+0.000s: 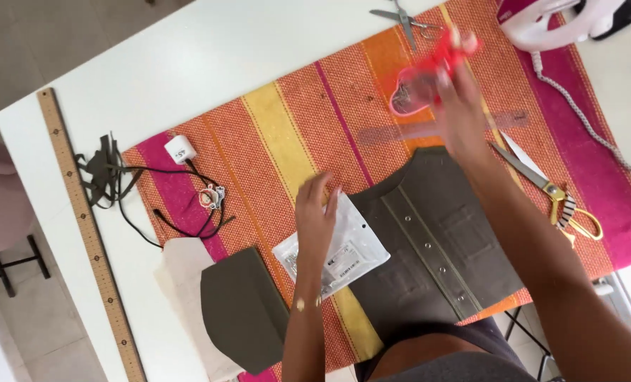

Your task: The person is organizing fabric pattern pieces on a work table, ironing them to remove wrinkles, and then sorting small metal hardware components like snaps or rivets from a package.

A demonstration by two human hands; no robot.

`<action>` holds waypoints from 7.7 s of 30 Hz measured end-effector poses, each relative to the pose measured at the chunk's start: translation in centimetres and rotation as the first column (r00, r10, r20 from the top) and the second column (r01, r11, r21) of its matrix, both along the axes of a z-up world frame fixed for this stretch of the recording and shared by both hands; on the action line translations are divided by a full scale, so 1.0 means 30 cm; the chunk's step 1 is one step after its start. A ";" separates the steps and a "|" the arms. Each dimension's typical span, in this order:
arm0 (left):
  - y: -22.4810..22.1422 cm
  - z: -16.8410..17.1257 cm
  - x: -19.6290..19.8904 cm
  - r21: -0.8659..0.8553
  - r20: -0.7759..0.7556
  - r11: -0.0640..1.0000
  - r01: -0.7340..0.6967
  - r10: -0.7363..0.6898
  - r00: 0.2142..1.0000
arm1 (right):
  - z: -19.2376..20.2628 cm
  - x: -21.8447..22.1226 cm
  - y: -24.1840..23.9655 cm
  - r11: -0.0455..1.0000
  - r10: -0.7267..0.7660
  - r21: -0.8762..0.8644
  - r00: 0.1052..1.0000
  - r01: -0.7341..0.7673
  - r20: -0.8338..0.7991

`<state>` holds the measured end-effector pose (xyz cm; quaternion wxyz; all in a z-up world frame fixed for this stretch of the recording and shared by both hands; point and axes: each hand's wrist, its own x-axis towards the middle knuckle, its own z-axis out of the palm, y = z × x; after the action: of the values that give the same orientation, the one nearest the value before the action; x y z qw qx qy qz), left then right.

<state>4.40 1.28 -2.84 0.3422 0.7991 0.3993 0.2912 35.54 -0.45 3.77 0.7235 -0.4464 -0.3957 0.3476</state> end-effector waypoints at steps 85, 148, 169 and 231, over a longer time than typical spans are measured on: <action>0.402 -0.200 0.705 0.026 -0.093 0.982 -0.187 0.189 0.978 | -0.251 0.321 -0.149 0.903 -0.076 -0.204 0.607 0.379 0.791; -0.688 -0.074 -0.055 0.231 -0.330 0.901 -0.366 0.427 0.842 | -0.332 -0.251 -0.931 0.812 0.392 -0.185 0.752 -0.554 -0.530; -0.745 0.055 -0.239 -0.060 0.038 0.921 -0.386 0.388 0.921 | -0.128 -0.674 -0.937 0.735 0.316 -0.413 0.811 -0.537 -0.492; -0.789 -0.051 -0.216 0.366 -0.160 0.902 -0.230 0.305 0.939 | -0.291 -0.710 -0.961 0.734 -0.014 -0.655 0.960 -0.179 -0.278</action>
<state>-2.07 -22.38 -4.36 0.1101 0.8100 0.4835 0.3130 14.25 -29.29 -4.95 0.5421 -0.6092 -0.1623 0.5555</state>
